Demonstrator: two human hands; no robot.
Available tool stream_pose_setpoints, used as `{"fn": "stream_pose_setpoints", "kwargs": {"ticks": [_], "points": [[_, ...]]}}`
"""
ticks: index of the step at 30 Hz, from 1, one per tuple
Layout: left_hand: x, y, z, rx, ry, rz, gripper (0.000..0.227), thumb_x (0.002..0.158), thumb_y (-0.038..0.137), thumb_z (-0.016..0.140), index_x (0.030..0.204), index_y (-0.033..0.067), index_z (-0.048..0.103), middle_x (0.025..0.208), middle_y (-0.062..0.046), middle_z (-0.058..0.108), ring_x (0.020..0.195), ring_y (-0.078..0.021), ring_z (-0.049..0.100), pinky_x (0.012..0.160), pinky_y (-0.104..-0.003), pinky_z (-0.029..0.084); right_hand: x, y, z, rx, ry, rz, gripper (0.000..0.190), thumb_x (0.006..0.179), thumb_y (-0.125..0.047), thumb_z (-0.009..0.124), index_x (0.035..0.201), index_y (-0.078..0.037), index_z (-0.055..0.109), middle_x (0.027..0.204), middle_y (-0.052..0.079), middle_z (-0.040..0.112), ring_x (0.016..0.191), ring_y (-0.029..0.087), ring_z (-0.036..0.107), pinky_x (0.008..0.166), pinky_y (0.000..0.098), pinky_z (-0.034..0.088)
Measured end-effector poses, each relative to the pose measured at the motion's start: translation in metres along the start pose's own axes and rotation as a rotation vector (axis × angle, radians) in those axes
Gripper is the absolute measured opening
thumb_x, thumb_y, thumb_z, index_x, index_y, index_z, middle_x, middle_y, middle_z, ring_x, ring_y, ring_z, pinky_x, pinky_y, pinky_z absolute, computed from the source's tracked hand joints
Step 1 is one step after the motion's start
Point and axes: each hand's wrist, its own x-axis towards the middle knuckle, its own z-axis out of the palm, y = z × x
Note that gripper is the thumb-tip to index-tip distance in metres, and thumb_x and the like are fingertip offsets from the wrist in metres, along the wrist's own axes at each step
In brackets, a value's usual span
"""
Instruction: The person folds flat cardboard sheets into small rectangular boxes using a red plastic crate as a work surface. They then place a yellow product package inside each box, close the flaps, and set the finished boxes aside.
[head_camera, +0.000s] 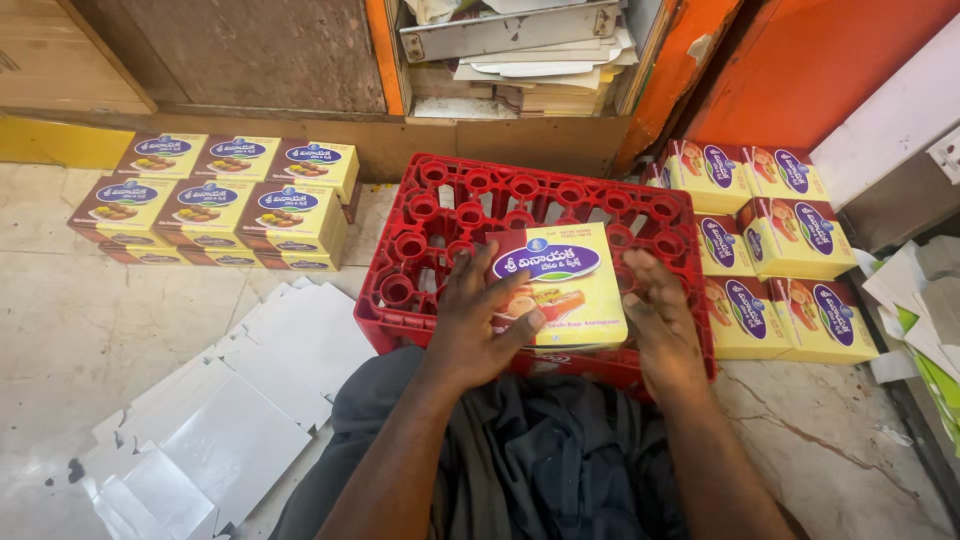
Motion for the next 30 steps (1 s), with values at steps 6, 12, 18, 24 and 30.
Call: {"fn": "stream_pose_setpoints", "kwargs": {"ticks": [6, 12, 18, 24, 30], "points": [[0.002, -0.007, -0.011, -0.242, -0.158, -0.012, 0.062, 0.088, 0.046, 0.076, 0.137, 0.0106, 0.064, 0.167, -0.027, 0.025, 0.155, -0.0454, 0.027, 0.121, -0.052, 0.032, -0.001, 0.003, -0.011, -0.718, -0.365, -0.142, 0.045, 0.103, -0.022, 0.059, 0.147, -0.009, 0.059, 0.165, 0.025, 0.035, 0.154, 0.036, 0.033, 0.119, 0.0492, 0.023], [0.008, -0.004, -0.028, -0.354, -0.328, -0.128, 0.049, 0.088, 0.038, 0.077, 0.129, 0.0108, 0.07, 0.165, -0.011, 0.041, 0.154, -0.033, 0.037, 0.12, -0.045, 0.037, -0.002, 0.002, -0.001, -0.792, -0.264, -0.299, 0.042, 0.101, -0.024, 0.058, 0.142, -0.015, 0.061, 0.156, 0.021, 0.051, 0.135, 0.033, 0.06, 0.103, 0.0384, 0.054], [0.004, -0.006, -0.02, -0.265, -0.264, -0.124, 0.041, 0.093, 0.035, 0.073, 0.129, 0.0156, 0.072, 0.158, -0.007, 0.051, 0.148, -0.0308, 0.044, 0.118, -0.04, 0.037, -0.003, 0.001, 0.004, -0.839, -0.174, -0.315, 0.038, 0.099, -0.02, 0.065, 0.137, -0.015, 0.063, 0.152, 0.019, 0.055, 0.126, 0.032, 0.066, 0.095, 0.0363, 0.057], [0.007, -0.014, -0.022, -0.318, -0.321, -0.165, 0.034, 0.1, 0.035, 0.066, 0.13, 0.0188, 0.074, 0.16, -0.006, 0.051, 0.148, -0.0272, 0.048, 0.119, -0.038, 0.04, -0.005, -0.001, 0.01, -0.71, -0.151, -0.413, 0.032, 0.102, -0.029, 0.062, 0.131, -0.016, 0.065, 0.161, 0.016, 0.046, 0.134, 0.029, 0.062, 0.099, 0.042, 0.058], [0.009, -0.008, -0.029, -0.243, -0.3, -0.039, 0.049, 0.082, 0.032, 0.082, 0.125, 0.0095, 0.073, 0.156, -0.012, 0.048, 0.144, -0.0328, 0.041, 0.113, -0.041, 0.038, 0.0, -0.006, 0.001, -0.846, -0.311, -0.202, 0.049, 0.095, -0.027, 0.065, 0.142, -0.014, 0.059, 0.164, 0.011, 0.041, 0.145, 0.032, 0.045, 0.113, 0.0636, 0.028]]}}
